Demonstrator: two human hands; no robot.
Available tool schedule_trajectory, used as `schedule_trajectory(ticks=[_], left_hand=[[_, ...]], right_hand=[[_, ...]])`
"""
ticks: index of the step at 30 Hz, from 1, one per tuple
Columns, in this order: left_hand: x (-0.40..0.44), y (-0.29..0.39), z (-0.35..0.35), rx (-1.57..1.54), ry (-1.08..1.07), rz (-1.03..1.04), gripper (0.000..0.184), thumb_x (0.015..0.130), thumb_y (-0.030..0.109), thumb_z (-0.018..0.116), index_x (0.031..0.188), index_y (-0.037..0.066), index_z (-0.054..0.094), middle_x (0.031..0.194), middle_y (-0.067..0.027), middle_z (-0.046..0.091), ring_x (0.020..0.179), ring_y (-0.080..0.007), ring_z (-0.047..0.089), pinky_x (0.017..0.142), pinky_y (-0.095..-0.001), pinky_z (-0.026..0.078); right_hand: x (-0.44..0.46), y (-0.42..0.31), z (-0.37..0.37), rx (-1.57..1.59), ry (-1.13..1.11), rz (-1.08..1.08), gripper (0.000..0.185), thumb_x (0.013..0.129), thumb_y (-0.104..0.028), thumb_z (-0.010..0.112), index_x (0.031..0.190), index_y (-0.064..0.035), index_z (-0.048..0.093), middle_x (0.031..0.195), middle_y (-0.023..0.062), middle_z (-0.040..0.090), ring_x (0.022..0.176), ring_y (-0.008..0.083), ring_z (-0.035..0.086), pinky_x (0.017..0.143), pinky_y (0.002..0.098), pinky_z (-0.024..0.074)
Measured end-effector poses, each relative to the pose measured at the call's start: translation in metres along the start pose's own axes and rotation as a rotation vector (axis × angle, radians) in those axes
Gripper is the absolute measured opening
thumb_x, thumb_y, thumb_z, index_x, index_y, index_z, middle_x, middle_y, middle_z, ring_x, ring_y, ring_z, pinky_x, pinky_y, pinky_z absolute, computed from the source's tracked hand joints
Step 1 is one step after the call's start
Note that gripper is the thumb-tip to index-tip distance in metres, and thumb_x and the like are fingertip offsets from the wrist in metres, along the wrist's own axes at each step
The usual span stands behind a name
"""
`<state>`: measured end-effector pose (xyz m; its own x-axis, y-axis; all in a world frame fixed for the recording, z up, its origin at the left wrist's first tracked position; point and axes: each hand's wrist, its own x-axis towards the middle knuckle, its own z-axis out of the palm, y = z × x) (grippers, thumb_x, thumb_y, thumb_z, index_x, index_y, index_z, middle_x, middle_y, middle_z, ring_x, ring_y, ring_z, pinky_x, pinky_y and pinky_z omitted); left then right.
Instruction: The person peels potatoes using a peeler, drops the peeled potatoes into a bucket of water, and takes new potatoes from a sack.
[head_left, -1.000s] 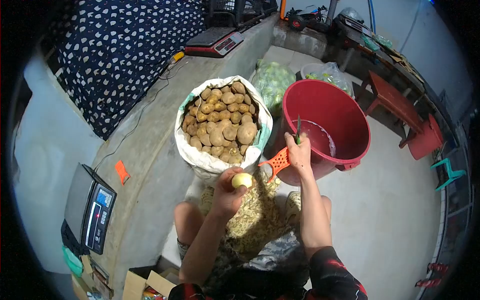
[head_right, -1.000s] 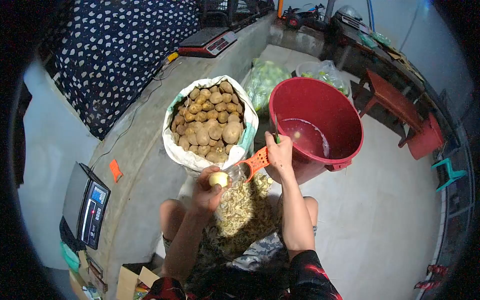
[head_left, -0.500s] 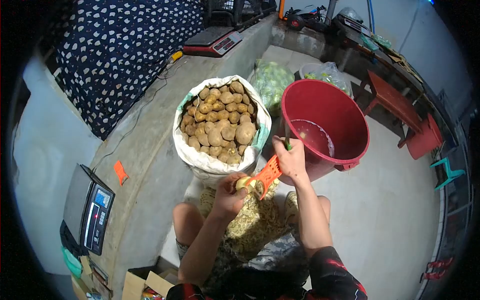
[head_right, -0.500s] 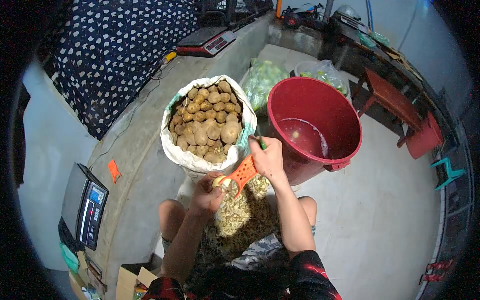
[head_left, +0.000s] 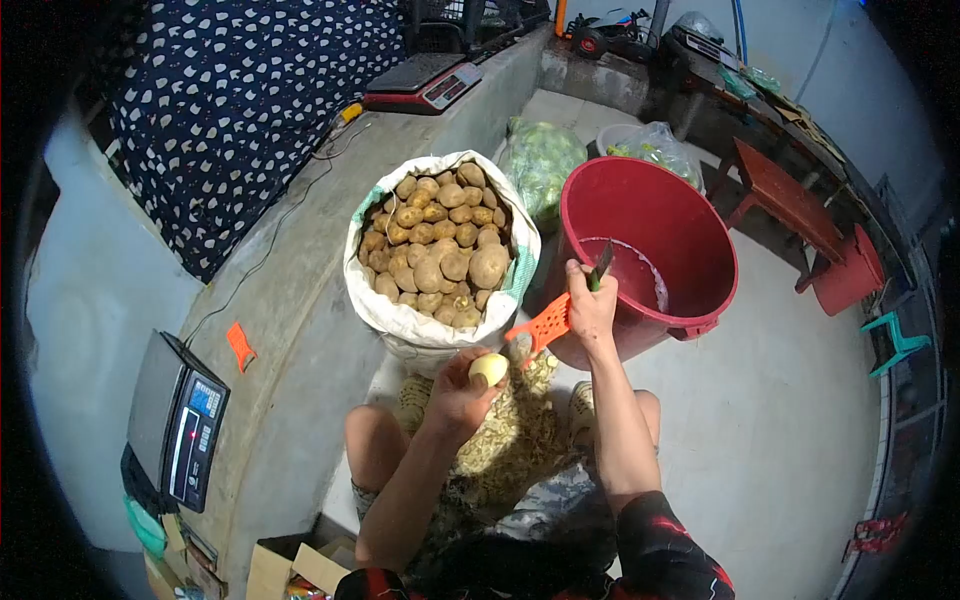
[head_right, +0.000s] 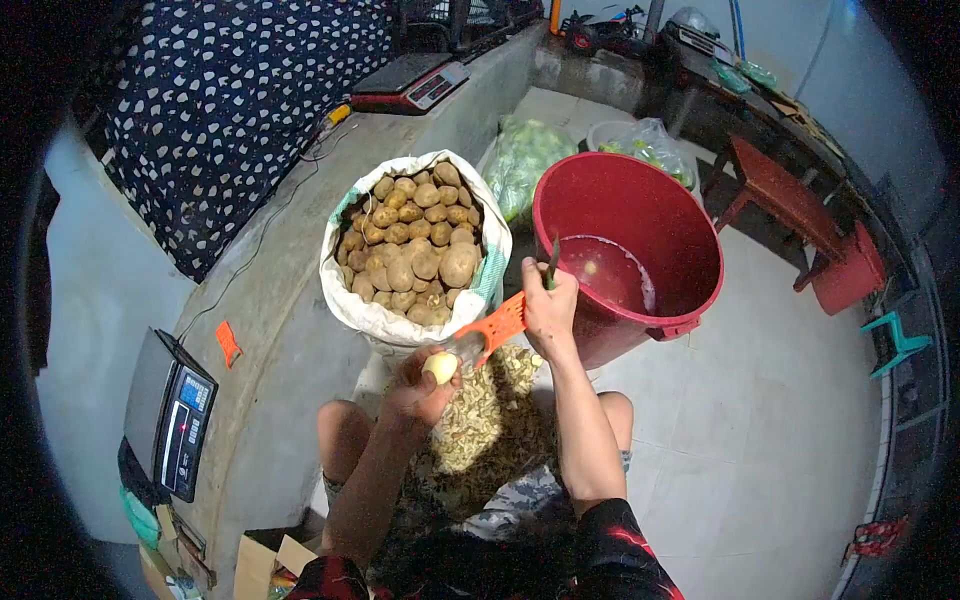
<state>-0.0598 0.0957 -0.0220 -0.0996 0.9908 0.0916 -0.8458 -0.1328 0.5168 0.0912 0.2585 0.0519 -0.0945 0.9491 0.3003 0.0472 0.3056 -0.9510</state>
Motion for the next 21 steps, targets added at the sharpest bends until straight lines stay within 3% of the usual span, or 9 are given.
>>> schedule_trajectory(ticks=[1, 3, 5, 7, 10, 12, 16, 20, 21], left_hand=[[-0.001, 0.001, 0.001, 0.023, -0.001, -0.006, 0.034, 0.083, -0.001, 0.065, 0.116, 0.002, 0.057, 0.111, -0.0081, 0.059, 0.105, -0.0211, 0.056, 0.092, -0.0404, 0.044], [-0.004, 0.002, 0.012, 0.122, 0.037, 0.006, 0.034, 0.082, -0.004, 0.064, 0.115, 0.002, 0.057, 0.109, -0.0072, 0.060, 0.104, -0.0193, 0.057, 0.090, -0.0373, 0.045], [-0.008, 0.006, 0.021, 0.225, 0.077, 0.013, 0.034, 0.081, -0.007, 0.063, 0.114, 0.001, 0.058, 0.107, -0.0063, 0.061, 0.103, -0.0174, 0.057, 0.089, -0.0342, 0.046], [-0.007, 0.010, 0.027, 0.417, 0.177, -0.002, 0.035, 0.078, -0.010, 0.063, 0.111, 0.001, 0.058, 0.104, -0.0049, 0.061, 0.097, -0.0140, 0.059, 0.084, -0.0282, 0.047], [-0.004, 0.013, 0.027, 0.597, 0.099, 0.028, 0.037, 0.076, -0.012, 0.064, 0.110, 0.001, 0.058, 0.102, -0.0043, 0.062, 0.094, -0.0135, 0.060, 0.083, -0.0265, 0.048], [-0.003, 0.014, 0.034, 0.535, 0.078, 0.008, 0.038, 0.075, -0.011, 0.066, 0.109, 0.001, 0.058, 0.101, -0.0044, 0.062, 0.094, -0.0136, 0.060, 0.083, -0.0269, 0.048], [-0.007, 0.015, 0.034, 0.521, 0.078, -0.024, 0.040, 0.072, -0.010, 0.071, 0.109, 0.000, 0.058, 0.099, -0.0049, 0.063, 0.093, -0.0141, 0.061, 0.083, -0.0280, 0.049], [-0.005, 0.017, 0.033, 0.545, 0.065, -0.012, 0.042, 0.071, -0.009, 0.073, 0.110, 0.000, 0.058, 0.100, -0.0059, 0.064, 0.092, -0.0141, 0.062, 0.082, -0.0283, 0.050], [-0.004, 0.018, 0.035, 0.581, 0.035, 0.001, 0.043, 0.071, -0.009, 0.074, 0.110, 0.000, 0.058, 0.100, -0.0064, 0.065, 0.092, -0.0142, 0.062, 0.082, -0.0283, 0.050]], right_hand=[[-0.004, -0.006, 0.000, 0.078, -0.056, 0.032, 0.036, 0.092, -0.015, 0.060, 0.061, 0.0021, 0.051, 0.055, -0.0070, 0.042, 0.056, 0.0038, 0.036, 0.048, 0.0271, 0.0287], [-0.012, -0.020, 0.005, -0.010, -0.151, -0.154, 0.037, 0.090, -0.015, 0.060, 0.059, 0.0025, 0.050, 0.052, -0.0030, 0.040, 0.055, 0.0046, 0.037, 0.048, 0.0276, 0.0302], [-0.006, -0.004, 0.003, -0.124, -0.114, -0.160, 0.035, 0.089, -0.015, 0.060, 0.060, 0.0029, 0.050, 0.051, -0.0012, 0.037, 0.054, 0.0051, 0.036, 0.047, 0.0281, 0.0297], [0.005, 0.007, -0.001, -0.184, 0.023, -0.110, 0.036, 0.089, -0.016, 0.060, 0.060, 0.0027, 0.049, 0.051, -0.0013, 0.037, 0.054, 0.0053, 0.035, 0.047, 0.0289, 0.0293], [0.001, -0.009, -0.003, -0.069, -0.059, -0.010, 0.038, 0.089, -0.018, 0.061, 0.059, 0.0030, 0.050, 0.050, -0.0006, 0.038, 0.052, 0.0061, 0.035, 0.046, 0.0297, 0.0294], [-0.003, -0.008, -0.005, -0.146, -0.213, -0.073, 0.037, 0.088, -0.019, 0.061, 0.061, 0.0042, 0.053, 0.048, 0.0023, 0.040, 0.051, 0.0069, 0.038, 0.046, 0.0318, 0.0315], [0.008, 0.003, -0.010, -0.370, -0.096, -0.017, 0.036, 0.087, -0.020, 0.059, 0.061, 0.0049, 0.054, 0.047, 0.0066, 0.042, 0.049, 0.0086, 0.040, 0.046, 0.0342, 0.0334], [0.008, -0.008, -0.018, -0.297, -0.143, 0.102, 0.038, 0.085, -0.021, 0.061, 0.060, 0.0055, 0.050, 0.047, 0.0074, 0.043, 0.048, 0.0104, 0.040, 0.047, 0.0354, 0.0348], [0.001, -0.021, -0.015, -0.268, -0.231, 0.107, 0.039, 0.086, -0.021, 0.061, 0.059, 0.0038, 0.049, 0.048, 0.0041, 0.040, 0.049, 0.0089, 0.038, 0.047, 0.0337, 0.0328]])
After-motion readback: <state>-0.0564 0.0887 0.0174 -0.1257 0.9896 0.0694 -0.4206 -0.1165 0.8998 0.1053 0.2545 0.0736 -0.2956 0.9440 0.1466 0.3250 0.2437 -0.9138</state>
